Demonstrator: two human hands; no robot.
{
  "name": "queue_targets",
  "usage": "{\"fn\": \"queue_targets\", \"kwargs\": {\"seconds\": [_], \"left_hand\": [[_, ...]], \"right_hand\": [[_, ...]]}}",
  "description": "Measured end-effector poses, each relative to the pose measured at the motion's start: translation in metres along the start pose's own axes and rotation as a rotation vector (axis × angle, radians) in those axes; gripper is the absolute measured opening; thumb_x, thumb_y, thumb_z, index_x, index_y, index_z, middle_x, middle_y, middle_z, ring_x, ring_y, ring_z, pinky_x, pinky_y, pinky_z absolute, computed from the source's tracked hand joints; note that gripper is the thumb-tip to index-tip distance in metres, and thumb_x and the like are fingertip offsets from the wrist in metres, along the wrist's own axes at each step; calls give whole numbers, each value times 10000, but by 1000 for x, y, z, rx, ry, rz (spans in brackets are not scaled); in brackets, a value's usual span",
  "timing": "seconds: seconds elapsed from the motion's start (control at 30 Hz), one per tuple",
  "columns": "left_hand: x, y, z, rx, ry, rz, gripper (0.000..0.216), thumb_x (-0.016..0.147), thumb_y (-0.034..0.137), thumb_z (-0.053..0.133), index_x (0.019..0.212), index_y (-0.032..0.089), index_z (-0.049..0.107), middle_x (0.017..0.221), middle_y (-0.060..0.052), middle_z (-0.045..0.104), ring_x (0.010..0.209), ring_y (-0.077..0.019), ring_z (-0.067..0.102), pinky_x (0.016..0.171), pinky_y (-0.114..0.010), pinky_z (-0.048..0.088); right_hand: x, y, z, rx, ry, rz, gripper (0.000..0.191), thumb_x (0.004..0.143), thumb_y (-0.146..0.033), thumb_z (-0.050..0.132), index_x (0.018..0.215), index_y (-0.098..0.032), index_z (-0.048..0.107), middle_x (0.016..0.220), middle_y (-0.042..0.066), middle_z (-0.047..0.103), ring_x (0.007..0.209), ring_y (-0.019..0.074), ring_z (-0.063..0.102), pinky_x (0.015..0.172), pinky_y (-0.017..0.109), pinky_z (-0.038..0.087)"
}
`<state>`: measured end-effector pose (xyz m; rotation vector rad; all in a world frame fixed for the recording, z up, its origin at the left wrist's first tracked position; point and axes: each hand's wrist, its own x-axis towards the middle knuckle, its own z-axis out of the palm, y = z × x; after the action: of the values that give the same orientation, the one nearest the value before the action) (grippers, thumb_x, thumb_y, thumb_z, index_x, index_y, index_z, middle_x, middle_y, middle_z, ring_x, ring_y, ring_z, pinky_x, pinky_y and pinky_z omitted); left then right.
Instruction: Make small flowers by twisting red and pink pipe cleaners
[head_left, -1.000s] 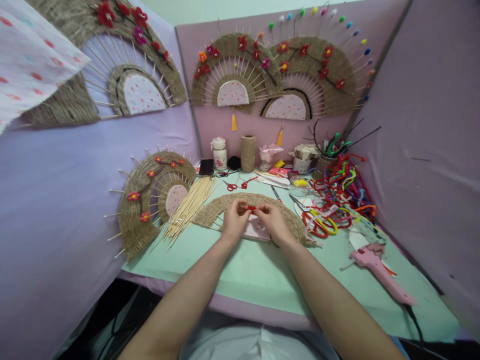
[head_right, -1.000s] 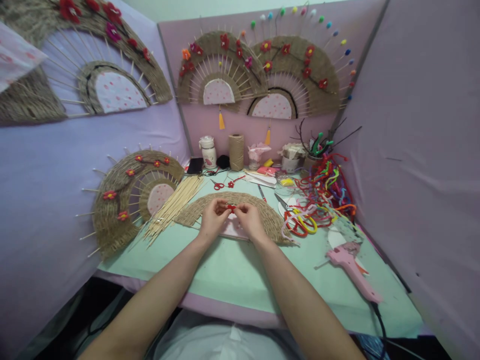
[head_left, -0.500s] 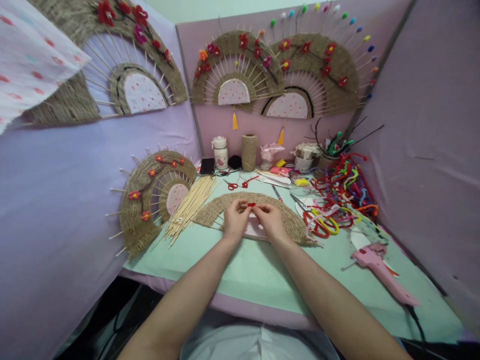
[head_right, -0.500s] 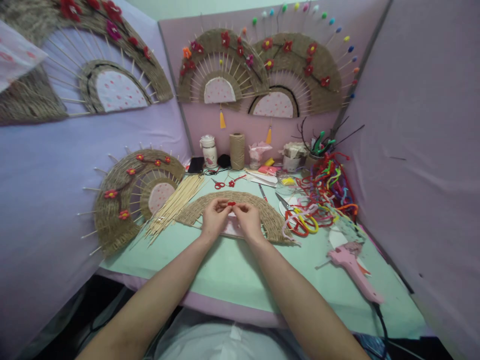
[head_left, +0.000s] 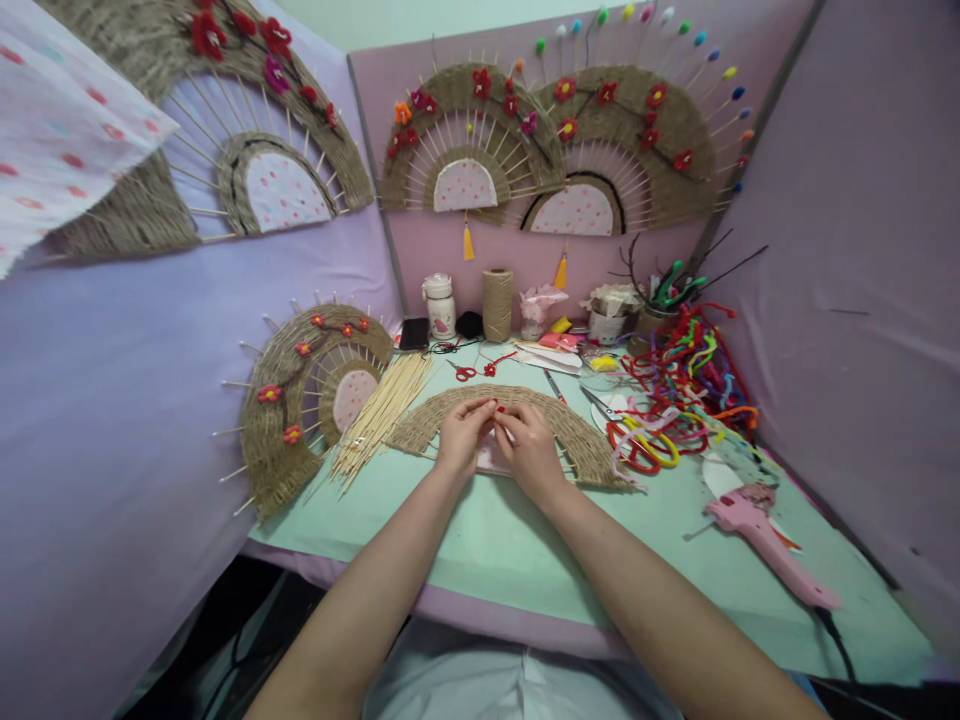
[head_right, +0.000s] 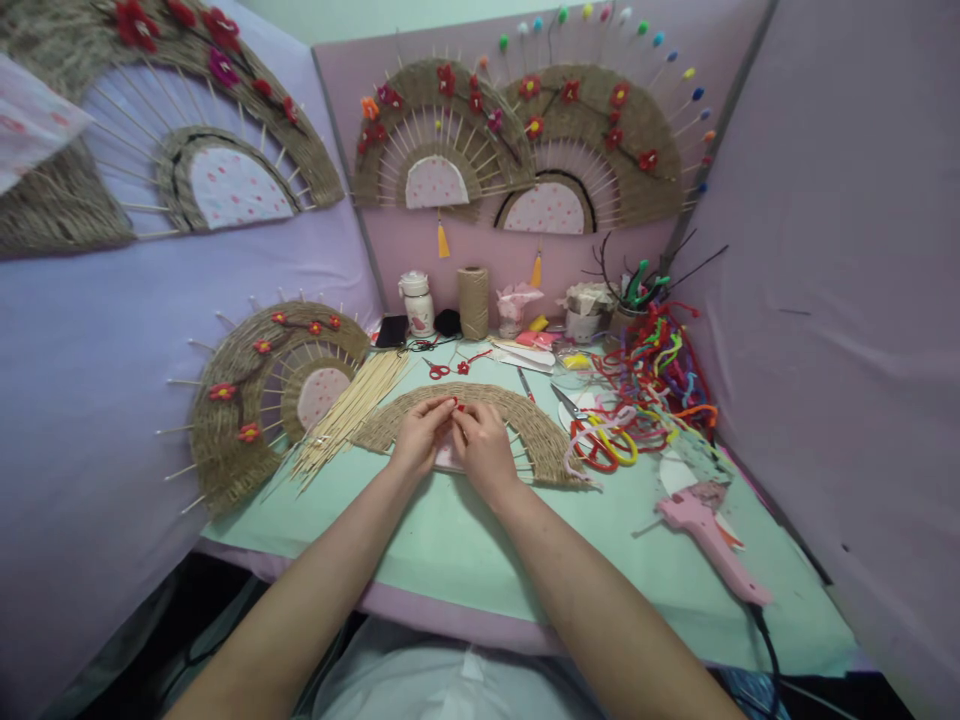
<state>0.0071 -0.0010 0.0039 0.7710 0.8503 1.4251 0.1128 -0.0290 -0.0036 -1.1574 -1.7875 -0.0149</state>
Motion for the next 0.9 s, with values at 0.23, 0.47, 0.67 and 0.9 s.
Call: {"fn": "queue_targets", "kwargs": {"seconds": [0.23,0.47,0.67,0.9], "left_hand": [[9,6,-10,-20,23,-13,290,540,157,760,775,116,595,707,-19,642,675,-101,613,762,-273,474],[4,5,-7,119,-37,55,306,543,192,760,807,121,622,763,-48,665,722,-135,622,783,-320,481],[-2,3,-2,212,-63,114,321,557,201,746,841,123,618,726,-33,654,700,-141,619,780,-344,485],[-3,2,0,160,-23,66,290,539,185,756,783,117,614,725,-42,663,691,-137,621,782,-341,490]], "right_hand": [[0,0,-2,78,-82,-101,272,831,-147,442,1005,-207,642,981,92,599,925,206,511,822,374,438],[8,8,-9,194,98,187,204,774,-223,533,958,-162,597,872,69,593,744,170,533,688,312,450],[9,13,-7,169,93,174,128,779,-271,545,831,-176,613,822,58,575,759,177,518,694,313,431],[7,12,-5,54,66,39,137,826,-217,491,768,-182,610,773,56,554,795,192,506,734,325,413]]}}
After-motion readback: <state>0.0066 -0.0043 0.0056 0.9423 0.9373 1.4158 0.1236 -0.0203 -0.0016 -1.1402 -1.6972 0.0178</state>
